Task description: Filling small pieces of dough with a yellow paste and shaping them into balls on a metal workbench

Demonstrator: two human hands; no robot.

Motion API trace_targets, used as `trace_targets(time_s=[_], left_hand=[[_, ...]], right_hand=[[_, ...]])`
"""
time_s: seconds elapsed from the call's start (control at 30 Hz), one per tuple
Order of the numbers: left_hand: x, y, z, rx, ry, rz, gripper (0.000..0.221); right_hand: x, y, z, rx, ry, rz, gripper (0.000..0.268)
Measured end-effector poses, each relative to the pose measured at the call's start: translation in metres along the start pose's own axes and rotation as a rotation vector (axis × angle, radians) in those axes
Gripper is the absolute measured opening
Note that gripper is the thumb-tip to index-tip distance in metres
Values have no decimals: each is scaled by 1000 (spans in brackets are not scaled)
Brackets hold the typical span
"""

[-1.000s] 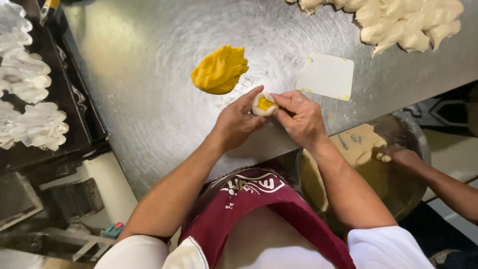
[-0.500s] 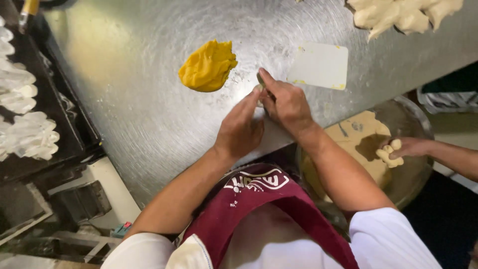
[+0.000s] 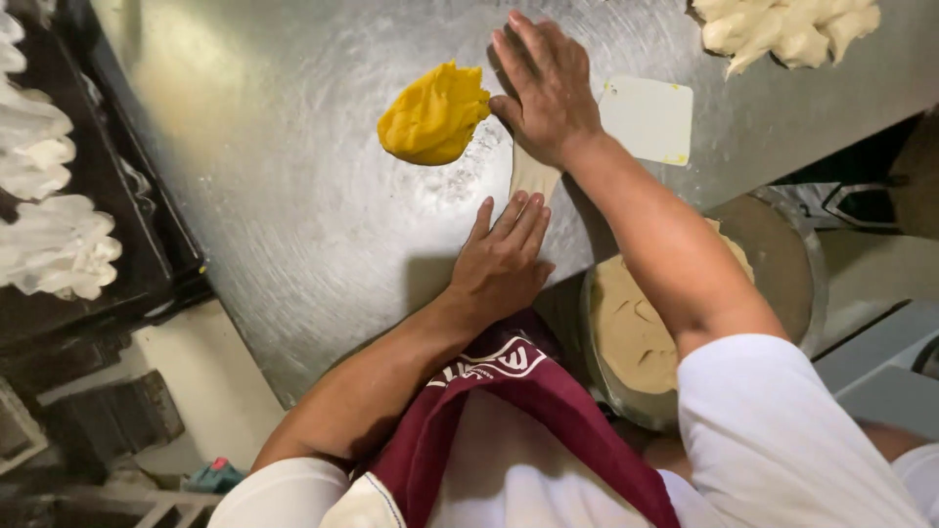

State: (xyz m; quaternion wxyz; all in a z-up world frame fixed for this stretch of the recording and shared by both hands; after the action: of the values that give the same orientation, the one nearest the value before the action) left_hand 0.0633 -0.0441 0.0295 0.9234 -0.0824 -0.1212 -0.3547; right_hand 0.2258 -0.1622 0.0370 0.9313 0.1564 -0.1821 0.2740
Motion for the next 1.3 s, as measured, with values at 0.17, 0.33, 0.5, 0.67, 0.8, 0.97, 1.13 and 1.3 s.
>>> trace_targets(time_s=[0.17, 0.33, 0.5, 0.67, 0.8, 0.97, 1.13, 1.3], left_hand=[[9, 18, 42, -106, -49, 11, 60], [4, 24, 13, -12, 269, 66, 58], [26, 33, 14, -22, 490, 45, 59], [99, 52, -6, 80, 127, 160, 59], [69, 39, -7, 226, -65, 57, 37], [48, 30, 8, 98, -166, 63, 31], [20, 30, 0, 169, -154, -10, 46], [-8, 34, 2, 120, -202, -66, 43]], right_hand=[[-33, 12, 43, 575, 108, -266, 50], [-149, 96, 44, 29, 161, -271, 54], [-162, 64, 49, 125, 147, -383, 52], [-94, 5, 29, 13, -74, -336, 29], [-102, 34, 34, 34, -39, -269, 17], [-118, 54, 44, 106, -217, -119, 15], [-112, 88, 54, 195, -224, -79, 15], [-122, 82, 37, 92, -187, -23, 14]])
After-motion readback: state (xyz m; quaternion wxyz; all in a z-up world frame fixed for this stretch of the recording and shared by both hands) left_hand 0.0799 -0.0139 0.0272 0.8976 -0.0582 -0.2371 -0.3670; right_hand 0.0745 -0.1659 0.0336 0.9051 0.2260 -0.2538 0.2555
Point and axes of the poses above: each hand's wrist, its own x-axis towards the middle knuckle, its own z-axis out of the back of the hand, y = z × x, the point moved 5 cm from there along x, towards the middle knuckle, and after that the axes turned 13 degrees about x, right-handed, at the moved point
